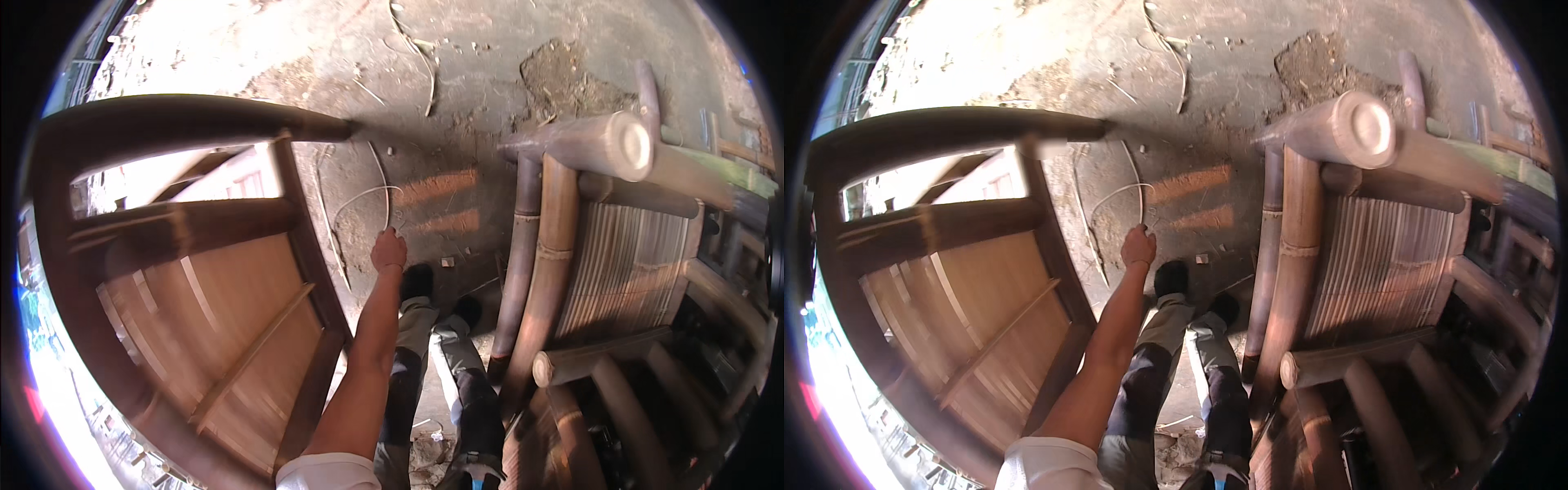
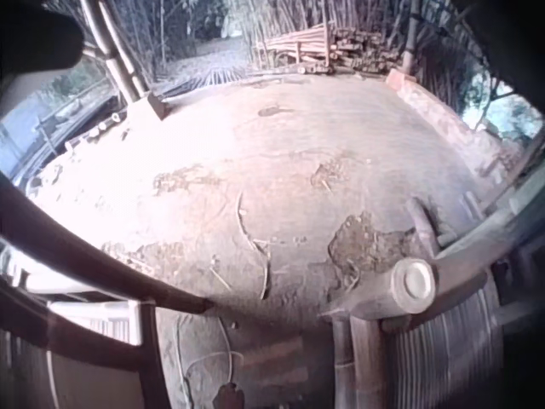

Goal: The person assembles a bamboo chair by inserting bamboo dowels into pre-drilled holes and securing them with a hammer. They repeatedly tap the joints to ensure a tight fit, repositioning the chair to access different connection points. The task involves handling bamboo poles and a hammer to construct the furniture frame.

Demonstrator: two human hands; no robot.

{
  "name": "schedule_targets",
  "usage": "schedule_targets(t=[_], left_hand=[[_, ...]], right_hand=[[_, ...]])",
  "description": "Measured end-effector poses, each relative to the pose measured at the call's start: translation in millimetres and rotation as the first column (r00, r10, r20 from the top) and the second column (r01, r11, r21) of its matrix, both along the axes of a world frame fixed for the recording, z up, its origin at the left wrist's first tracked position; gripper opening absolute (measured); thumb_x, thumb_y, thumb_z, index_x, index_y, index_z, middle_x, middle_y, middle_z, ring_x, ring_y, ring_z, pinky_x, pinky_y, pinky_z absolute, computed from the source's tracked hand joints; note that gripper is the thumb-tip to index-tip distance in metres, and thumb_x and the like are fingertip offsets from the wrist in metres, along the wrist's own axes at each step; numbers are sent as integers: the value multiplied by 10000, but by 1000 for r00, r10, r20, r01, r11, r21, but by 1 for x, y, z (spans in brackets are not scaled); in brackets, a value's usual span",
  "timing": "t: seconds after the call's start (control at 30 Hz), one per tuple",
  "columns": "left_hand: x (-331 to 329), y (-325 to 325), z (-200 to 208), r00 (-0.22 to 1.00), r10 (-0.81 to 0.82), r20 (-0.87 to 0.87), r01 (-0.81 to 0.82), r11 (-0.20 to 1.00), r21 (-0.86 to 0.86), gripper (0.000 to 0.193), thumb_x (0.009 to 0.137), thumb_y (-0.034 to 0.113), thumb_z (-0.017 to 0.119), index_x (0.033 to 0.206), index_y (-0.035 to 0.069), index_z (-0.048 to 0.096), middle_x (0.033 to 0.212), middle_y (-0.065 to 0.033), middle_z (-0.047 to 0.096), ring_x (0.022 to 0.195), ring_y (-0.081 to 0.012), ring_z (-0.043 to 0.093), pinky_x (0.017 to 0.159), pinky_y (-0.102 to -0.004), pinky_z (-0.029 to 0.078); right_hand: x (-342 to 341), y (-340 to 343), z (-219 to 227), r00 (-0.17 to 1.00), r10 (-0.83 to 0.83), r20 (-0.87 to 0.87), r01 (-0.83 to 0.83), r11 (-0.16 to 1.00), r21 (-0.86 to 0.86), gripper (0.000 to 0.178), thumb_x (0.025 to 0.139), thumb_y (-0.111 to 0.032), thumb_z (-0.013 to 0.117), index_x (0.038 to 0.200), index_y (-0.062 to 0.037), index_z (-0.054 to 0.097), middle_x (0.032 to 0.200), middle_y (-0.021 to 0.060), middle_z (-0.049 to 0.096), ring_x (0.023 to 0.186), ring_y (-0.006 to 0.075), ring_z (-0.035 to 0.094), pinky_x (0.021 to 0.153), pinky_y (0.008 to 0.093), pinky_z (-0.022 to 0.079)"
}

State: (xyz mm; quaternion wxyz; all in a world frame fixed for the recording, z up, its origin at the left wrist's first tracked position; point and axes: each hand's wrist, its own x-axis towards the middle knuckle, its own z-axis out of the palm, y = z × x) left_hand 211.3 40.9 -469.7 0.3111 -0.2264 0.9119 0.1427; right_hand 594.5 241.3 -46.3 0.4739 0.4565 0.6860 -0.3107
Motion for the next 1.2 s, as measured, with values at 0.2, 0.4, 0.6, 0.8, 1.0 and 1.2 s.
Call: schedule_targets(t=[0.2, 0.4, 0.6, 0.8, 1.0, 1.2], left_hand=[[-7, -2, -77, 970, -229, -77, 229, 973, 3, 243, 880, 185, 566, 1118, 135, 581, 1113, -117, 589, 885, -366, 668, 738, -483, 540], [-6, -3, -75, 909, -412, -67, 406, 910, -91, 168, 916, 134, 484, 1057, 77, 555, 1057, -131, 584, 771, -349, 689, 607, -442, 566], [-1, 33, 51, 868, -496, -20, 496, 864, 82, 204, 915, 144, 488, 1068, 57, 592, 1037, -170, 628, 832, -380, 687, 675, -483, 565], [-85, 70, 322, 679, -729, -86, 721, 639, 269, 268, 878, 198, 517, 1089, 49, 588, 1096, -166, 630, 994, -348, 648, 830, -453, 533], [-187, -35, 547, 483, -719, -500, 855, 510, 94, 201, 805, 182, 591, 970, 69, 569, 936, -108, 606, 933, -297, 630, 807, -436, 515], [-187, -107, 535, 224, -785, -577, 928, 354, -121, 213, 739, 186, 642, 914, 95, 560, 892, -76, 571, 880, -255, 600, 769, -392, 487]], right_hand=[[-17, -1, -28, 996, -27, 86, 25, 999, 31, 181, 893, -240, 621, 892, -79, 539, 623, 134, 535, 528, 290, 565, 486, 422, 442], [-13, -6, -18, 996, -23, 82, 21, 999, 27, 195, 909, -261, 601, 948, -86, 524, 621, 126, 526, 517, 283, 556, 478, 422, 445], [-4, -16, 30, 1000, -11, -26, 12, 1000, 12, 216, 924, -281, 581, 1003, -93, 508, 619, 119, 516, 506, 276, 546, 470, 421, 447], [-25, -18, 96, 947, 68, -315, -60, 998, 35, 244, 940, -301, 560, 1059, -100, 492, 616, 111, 507, 495, 269, 537, 461, 421, 450], [-233, -26, 149, 516, -838, -177, 565, 488, -665, 261, 988, -291, 518, 1156, -94, 483, 622, 9, 459, 453, 139, 502, 412, 310, 464], [-491, -16, 149, 640, -234, -732, -7, 951, -310, 359, 984, -290, 499, 1270, -74, 512, 767, 102, 608, 619, 198, 618, 536, 345, 507]])
